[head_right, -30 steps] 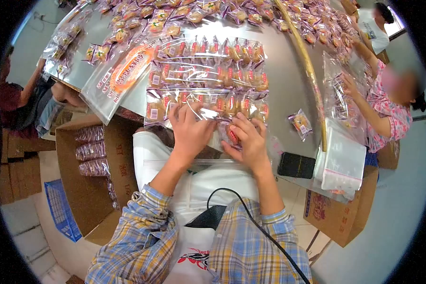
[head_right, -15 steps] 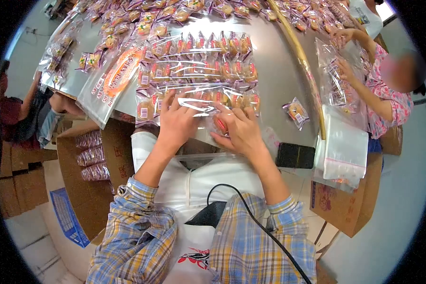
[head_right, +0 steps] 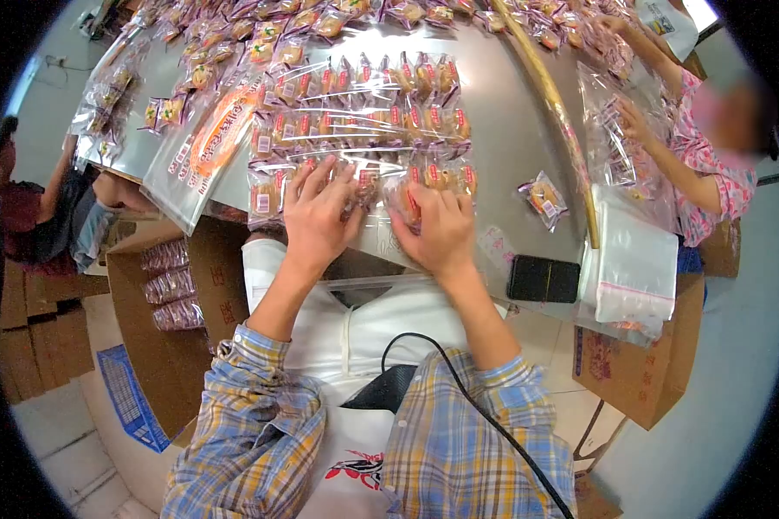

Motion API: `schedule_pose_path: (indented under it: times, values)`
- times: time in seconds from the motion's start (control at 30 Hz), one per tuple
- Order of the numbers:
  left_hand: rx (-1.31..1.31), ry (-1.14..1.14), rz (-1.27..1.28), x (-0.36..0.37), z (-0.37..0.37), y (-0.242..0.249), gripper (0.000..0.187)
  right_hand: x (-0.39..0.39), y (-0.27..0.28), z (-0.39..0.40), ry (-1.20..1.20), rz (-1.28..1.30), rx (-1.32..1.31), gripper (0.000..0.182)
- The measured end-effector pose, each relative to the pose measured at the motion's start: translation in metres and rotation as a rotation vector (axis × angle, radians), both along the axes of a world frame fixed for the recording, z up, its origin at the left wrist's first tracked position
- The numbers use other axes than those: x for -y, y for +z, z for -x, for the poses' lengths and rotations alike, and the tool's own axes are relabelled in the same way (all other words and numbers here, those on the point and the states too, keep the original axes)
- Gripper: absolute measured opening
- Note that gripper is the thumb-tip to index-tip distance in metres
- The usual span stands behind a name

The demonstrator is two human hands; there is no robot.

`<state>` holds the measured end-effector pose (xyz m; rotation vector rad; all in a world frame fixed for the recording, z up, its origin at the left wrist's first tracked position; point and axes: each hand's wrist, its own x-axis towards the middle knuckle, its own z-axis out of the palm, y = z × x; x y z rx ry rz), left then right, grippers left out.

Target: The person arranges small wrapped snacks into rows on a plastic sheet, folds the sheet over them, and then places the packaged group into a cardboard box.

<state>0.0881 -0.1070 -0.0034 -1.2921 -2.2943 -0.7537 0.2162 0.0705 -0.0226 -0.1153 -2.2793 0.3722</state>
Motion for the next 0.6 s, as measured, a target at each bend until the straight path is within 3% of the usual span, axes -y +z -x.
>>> schedule_pose_path:
  times: [0.2, 0.4, 0.53, 0.6]
  values:
    - [0.004, 0.035, 0.004, -0.001, -0.004, -0.001, 0.029, 0.023, 0.013, 0.02, -0.243, -0.161, 0.202, 0.049]
    - [-0.056, 0.055, 0.06, -0.005, -0.008, -0.004, 0.027, 0.027, 0.026, 0.012, -0.116, -0.207, 0.281, 0.059]
    - [-0.045, 0.051, 0.063, -0.004, -0.008, -0.005, 0.035, 0.012, 0.009, 0.018, -0.039, -0.137, 0.238, 0.039]
    - [-0.04, 0.064, 0.078, -0.004, -0.01, -0.001, 0.038, 0.016, 0.004, 0.024, -0.113, -0.147, 0.296, 0.046]
